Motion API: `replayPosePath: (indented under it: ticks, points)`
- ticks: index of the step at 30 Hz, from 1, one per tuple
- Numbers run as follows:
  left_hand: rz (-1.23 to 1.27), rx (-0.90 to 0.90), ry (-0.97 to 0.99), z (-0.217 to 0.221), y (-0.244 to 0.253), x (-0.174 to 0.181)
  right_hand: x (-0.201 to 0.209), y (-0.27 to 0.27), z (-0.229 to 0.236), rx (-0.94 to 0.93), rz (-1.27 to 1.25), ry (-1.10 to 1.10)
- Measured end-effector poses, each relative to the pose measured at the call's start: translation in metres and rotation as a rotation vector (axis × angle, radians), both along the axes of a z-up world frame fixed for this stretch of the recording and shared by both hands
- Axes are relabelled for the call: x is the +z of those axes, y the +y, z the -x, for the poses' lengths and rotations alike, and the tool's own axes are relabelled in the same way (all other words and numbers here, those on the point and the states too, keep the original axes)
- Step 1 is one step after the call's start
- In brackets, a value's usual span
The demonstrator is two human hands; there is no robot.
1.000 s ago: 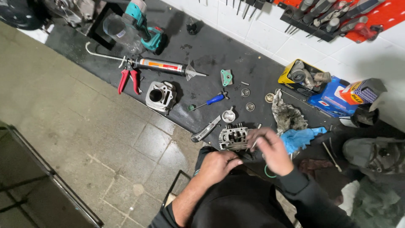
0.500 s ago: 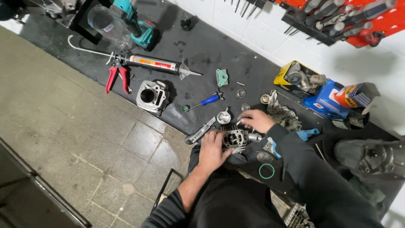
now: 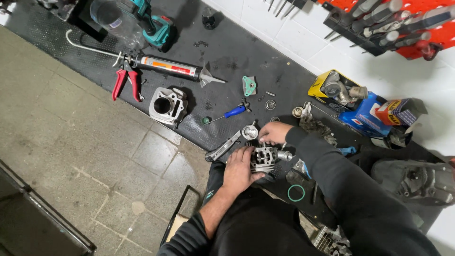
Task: The person assembles small engine components on a workbench. They handle a camshaft, insert it into a cylinder head, and place valve springs and retainers into the head. The person uses a rag to wipe parts and their hands during the process.
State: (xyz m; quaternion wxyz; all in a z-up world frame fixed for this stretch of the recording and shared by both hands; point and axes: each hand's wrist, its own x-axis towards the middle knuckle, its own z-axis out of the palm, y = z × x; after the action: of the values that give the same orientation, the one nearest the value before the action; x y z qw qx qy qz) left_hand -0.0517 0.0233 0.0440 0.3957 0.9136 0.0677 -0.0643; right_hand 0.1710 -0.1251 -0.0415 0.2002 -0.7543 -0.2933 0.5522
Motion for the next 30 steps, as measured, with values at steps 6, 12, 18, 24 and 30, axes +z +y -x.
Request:
replayPosePath:
  ticks: [6,12,18,24,30]
  points:
    - [-0.035,0.008,-0.036,0.0,-0.001,0.0,-0.004,0.009,0.0,0.051,0.025,0.083]
    - [-0.068,0.021,-0.039,0.003,-0.003,-0.002,0.008,0.01,0.011,0.082,0.089,-0.043]
    - [-0.091,0.024,-0.069,0.003,-0.002,-0.006,0.017,-0.008,0.024,0.144,0.016,-0.23]
    - [-0.113,0.0,-0.096,0.003,-0.001,-0.006,-0.013,-0.04,0.037,-0.15,-0.144,-0.019]
    - [-0.135,-0.022,-0.065,-0.006,-0.001,-0.006,0.029,-0.047,0.046,-0.064,-0.11,-0.087]
